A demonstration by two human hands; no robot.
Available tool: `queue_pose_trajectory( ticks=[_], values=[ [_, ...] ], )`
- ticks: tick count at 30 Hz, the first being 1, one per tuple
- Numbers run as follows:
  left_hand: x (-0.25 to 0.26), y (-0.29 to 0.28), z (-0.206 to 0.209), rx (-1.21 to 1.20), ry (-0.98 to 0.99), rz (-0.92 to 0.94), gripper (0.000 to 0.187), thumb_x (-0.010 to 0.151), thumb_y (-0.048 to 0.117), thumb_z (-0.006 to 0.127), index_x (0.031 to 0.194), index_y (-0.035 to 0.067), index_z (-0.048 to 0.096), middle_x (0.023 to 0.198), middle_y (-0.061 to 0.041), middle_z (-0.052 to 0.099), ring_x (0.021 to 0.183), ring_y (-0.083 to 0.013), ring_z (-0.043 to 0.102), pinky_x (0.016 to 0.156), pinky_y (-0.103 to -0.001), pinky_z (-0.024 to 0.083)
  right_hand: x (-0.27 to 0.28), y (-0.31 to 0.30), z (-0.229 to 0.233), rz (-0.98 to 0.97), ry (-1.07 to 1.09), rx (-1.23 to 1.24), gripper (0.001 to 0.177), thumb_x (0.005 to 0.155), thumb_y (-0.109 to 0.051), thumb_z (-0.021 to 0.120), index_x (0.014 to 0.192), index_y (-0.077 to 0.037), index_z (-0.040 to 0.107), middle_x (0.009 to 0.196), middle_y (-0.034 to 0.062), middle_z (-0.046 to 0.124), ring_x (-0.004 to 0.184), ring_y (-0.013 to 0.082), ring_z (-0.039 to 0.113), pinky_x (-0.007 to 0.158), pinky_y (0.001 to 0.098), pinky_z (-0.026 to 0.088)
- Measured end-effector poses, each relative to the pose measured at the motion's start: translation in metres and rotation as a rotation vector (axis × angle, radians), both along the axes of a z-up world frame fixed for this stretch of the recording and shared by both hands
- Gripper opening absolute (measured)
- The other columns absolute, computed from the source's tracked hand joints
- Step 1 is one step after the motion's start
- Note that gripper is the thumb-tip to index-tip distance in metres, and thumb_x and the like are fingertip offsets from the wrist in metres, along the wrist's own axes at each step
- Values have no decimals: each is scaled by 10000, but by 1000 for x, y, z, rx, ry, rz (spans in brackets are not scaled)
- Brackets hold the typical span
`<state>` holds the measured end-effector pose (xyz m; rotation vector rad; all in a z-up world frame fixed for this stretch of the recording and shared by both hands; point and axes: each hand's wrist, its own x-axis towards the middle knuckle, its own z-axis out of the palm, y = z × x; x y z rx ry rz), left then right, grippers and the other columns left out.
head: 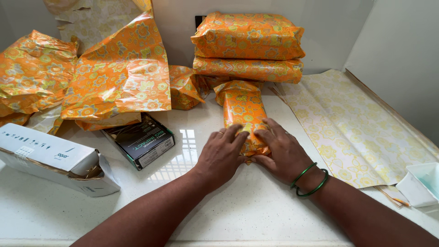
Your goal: The person wraps a rectangular box with orange patterned wrapping paper on a white countertop. They fold the paper edges, smooth the surface, and secure the package with clear tape, then stack the finished gift with others.
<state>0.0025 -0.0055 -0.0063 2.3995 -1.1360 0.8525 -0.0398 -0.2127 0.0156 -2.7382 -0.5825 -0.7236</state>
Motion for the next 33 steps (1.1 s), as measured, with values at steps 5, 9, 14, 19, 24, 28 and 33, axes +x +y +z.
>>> queue_pose_trajectory(
  ticks=[5, 9, 14, 19, 24, 28, 33],
  values=[
    [13, 6, 3, 92, 383, 181, 1067, 787, 526, 844, 1532, 27, 268, 1476, -309, 438, 1307, -436, 492, 1097, -507, 357, 1, 2, 0, -226, 304, 81, 941, 758, -386, 850, 1546, -186, 375, 1603, 282, 254, 1195, 474, 575, 973, 469, 523],
    [17, 5, -2, 25, 464, 34, 1006, 832, 452, 775, 1547, -34, 259, 1271, -229, 626, 1209, -377, 575, 1048, -460, 423, 4, -2, -3, -28, 240, 132, 890, 804, -350, 813, 1520, -82, 357, 1430, 218, 549, 1229, 412, 611, 1004, 451, 504],
    [19, 10, 0, 14, 491, 3, 971, 853, 486, 755, 1553, -10, 299, 1123, -221, 685, 1047, -371, 659, 914, -456, 511, 7, -9, -2, 11, 185, 152, 854, 755, -369, 845, 1454, -61, 462, 1338, 200, 628, 1183, 371, 650, 967, 419, 536],
    [17, 11, 7, -21, 567, 8, 971, 832, 526, 756, 1544, 30, 320, 1041, -216, 716, 966, -367, 710, 834, -459, 551, 6, -12, 3, 27, 87, 130, 833, 737, -397, 869, 1404, -48, 513, 1307, 198, 643, 1129, 376, 671, 922, 429, 553],
    [12, 10, 11, -34, 510, -20, 945, 849, 533, 760, 1524, 7, 361, 1033, -230, 725, 973, -374, 716, 845, -470, 547, 0, -11, 8, -22, 96, 54, 860, 718, -440, 869, 1399, -59, 507, 1174, 180, 658, 1017, 378, 685, 838, 444, 570],
    [8, 11, 13, -22, 557, 2, 946, 808, 516, 773, 1505, 8, 385, 970, -203, 739, 930, -343, 741, 840, -444, 564, -4, -7, 12, -28, 94, 7, 884, 701, -437, 873, 1415, -70, 502, 1145, 189, 646, 986, 392, 690, 808, 461, 579],
    [4, 8, 8, 12, 403, -7, 965, 767, 470, 825, 1471, -18, 382, 913, -187, 742, 914, -357, 710, 934, -468, 473, -7, -1, 11, -56, 86, -6, 896, 705, -430, 870, 1437, -74, 498, 1176, 214, 623, 928, 413, 704, 757, 471, 600]
  ],
)
